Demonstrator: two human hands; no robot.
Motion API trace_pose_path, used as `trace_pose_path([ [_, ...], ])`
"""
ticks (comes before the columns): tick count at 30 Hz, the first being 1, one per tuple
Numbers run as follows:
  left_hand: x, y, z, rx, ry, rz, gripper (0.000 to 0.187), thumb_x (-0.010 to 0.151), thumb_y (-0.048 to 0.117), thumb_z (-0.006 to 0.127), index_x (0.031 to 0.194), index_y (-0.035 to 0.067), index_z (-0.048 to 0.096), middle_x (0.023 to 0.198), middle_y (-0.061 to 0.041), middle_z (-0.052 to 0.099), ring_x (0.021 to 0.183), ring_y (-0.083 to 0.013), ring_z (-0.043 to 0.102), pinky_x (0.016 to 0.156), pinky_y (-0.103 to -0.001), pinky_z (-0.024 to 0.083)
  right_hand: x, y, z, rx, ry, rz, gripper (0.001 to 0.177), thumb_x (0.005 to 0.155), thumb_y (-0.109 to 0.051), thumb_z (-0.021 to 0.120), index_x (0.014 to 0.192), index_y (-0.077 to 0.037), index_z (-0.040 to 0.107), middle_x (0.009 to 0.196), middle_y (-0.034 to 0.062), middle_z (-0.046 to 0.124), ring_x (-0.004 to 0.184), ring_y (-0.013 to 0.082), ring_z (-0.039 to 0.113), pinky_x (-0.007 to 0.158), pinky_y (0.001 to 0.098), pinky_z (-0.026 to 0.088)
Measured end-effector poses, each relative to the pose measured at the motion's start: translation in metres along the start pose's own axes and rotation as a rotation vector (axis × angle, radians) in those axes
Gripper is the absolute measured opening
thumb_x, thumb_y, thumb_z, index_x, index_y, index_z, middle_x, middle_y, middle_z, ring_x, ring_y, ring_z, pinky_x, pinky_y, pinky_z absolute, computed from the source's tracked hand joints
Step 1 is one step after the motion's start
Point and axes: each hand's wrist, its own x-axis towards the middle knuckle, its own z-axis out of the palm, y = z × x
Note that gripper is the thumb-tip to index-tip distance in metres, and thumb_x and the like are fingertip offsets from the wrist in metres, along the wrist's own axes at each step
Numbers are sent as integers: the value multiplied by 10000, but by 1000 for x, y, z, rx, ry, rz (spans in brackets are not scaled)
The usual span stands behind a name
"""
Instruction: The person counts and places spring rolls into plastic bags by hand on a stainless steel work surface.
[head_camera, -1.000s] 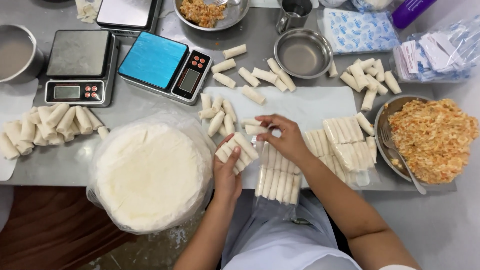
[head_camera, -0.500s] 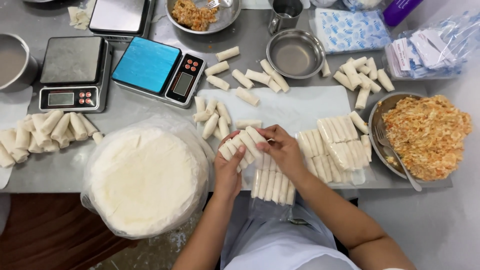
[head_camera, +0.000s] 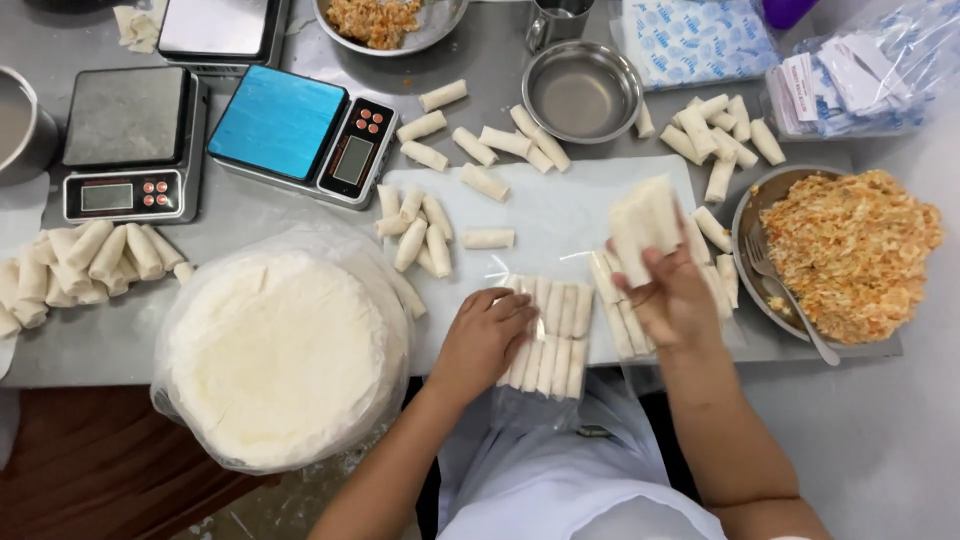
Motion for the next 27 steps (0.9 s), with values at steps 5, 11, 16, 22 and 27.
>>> trace_pose_path([
  [5,16,5,5,70,25,149,282,866,165,725,1139,106,695,1091,-73,651,1078,-274,600,917,-405,506,-8,-21,-42,113,-59,-41,645,951,-10,601,1519,-290,480,1404,128,646,1171,370,683,845,493,655],
  [11,34,-1,9,-69,23,76,243,830,283,774,1024,140,741,1013,-15,673,965,-233,592,809,-364,488,-16,-6,-80,35,-47,-3,657,928,-13,611,1529,-218,442,1428,108,621,1093,280,718,822,418,659],
  [16,51,4,-34,-343,454,-73,117,915,74,638,938,121,742,865,-69,719,855,-290,694,786,-363,548,-29,-1,-83,74,-73,50,692,915,16,620,1542,-201,423,1362,144,650,1091,316,714,780,389,687],
  [22,50,47,-106,-94,920,-256,203,1064,116,456,969,135,634,903,7,566,821,-235,593,802,-309,481,-30,25,-83,43,-30,38,771,891,41,628,1546,-292,396,1435,122,587,1088,346,705,784,469,657],
  [27,52,66,-30,-717,196,-374,406,797,15,746,1179,23,608,1083,-151,581,923,-302,589,828,-373,530,-45,40,0,-69,-44,163,944,791,140,695,1573,-261,351,1398,120,582,1077,313,697,788,487,650],
])
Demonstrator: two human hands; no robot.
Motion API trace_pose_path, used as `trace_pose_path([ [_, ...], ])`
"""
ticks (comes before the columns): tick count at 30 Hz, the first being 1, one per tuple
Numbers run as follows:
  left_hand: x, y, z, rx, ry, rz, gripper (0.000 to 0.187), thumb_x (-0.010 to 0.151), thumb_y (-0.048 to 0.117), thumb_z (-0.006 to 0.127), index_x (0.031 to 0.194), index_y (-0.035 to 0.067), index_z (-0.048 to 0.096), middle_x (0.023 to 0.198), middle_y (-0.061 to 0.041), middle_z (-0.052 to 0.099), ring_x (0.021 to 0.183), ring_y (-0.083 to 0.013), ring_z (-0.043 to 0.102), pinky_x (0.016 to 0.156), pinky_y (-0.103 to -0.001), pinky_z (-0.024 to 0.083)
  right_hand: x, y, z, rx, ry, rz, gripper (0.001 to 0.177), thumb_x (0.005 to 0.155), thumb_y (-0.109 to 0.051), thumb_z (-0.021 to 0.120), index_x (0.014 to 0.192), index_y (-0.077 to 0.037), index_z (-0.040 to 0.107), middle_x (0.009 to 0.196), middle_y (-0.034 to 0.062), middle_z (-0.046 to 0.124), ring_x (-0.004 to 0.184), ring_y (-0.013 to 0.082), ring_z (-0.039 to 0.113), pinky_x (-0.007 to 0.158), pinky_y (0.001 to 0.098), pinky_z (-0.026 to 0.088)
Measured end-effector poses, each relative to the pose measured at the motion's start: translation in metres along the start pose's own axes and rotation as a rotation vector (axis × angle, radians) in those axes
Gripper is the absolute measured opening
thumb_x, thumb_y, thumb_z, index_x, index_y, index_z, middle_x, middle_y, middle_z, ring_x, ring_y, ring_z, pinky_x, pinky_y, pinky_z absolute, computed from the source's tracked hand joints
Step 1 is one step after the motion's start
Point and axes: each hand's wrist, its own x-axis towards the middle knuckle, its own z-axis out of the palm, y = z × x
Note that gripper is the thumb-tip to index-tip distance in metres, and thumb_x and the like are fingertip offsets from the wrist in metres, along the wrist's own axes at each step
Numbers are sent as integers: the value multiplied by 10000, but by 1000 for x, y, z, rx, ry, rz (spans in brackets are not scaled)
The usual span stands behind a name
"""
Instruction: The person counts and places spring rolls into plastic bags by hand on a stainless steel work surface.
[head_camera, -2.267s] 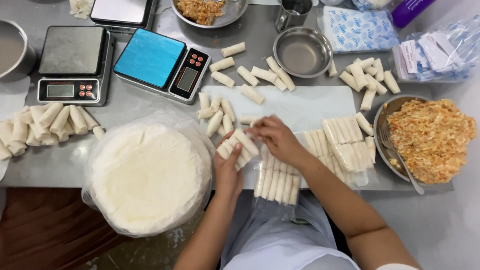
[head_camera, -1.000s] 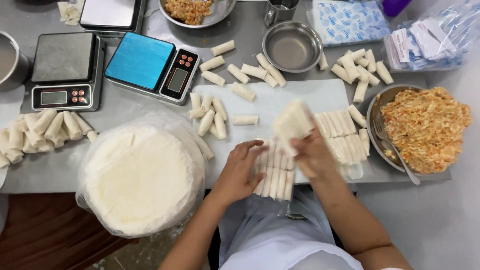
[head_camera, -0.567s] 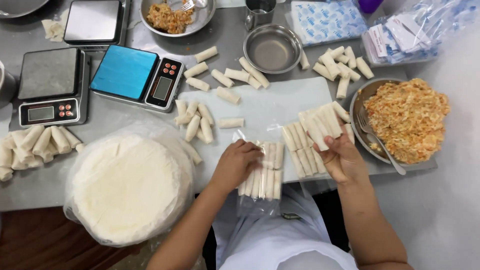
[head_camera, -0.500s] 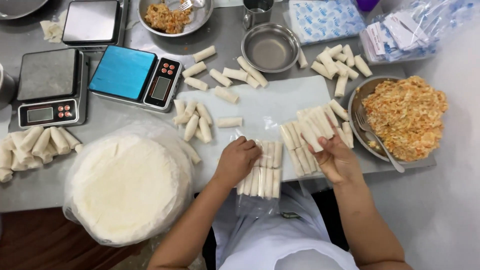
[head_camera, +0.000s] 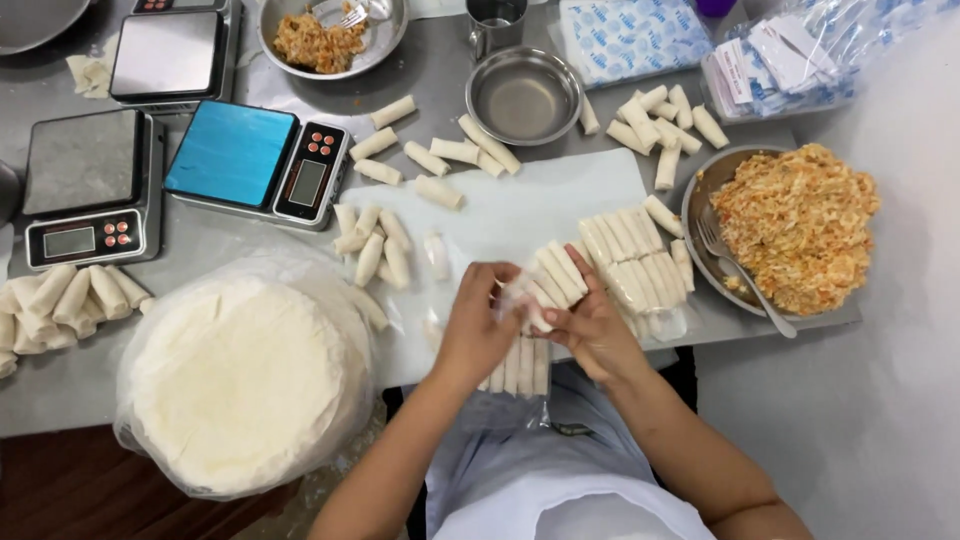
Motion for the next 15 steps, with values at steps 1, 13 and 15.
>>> trace_pose_path([
  [1,-9,13,-2,1,-1,6,406,797,15,746,1179,23,608,1083,-151,581,923,-302,589,828,-373,530,2,1,-2,1,-2,-6,944,791,140,695,1573,-261,351,1398,120,582,1077,313,697,788,487,650],
  [13,6,-14,-51,676,561,332,369,754,442,895,792,147,676,503,4,582,464,-219,612,473,-294,489,-4,-5,8,-58,22,39,951,784,134,710,1574,-277,374,1349,129,600,1048,292,698,798,485,653],
  [15,6,3,-40,406,234,136,364,1037,432,498,892,149,676,658,-129,671,649,-377,673,606,-437,534,-7,-2,14,-33,-12,43,977,765,154,714,1581,-253,365,1360,130,601,1067,297,699,803,488,650],
])
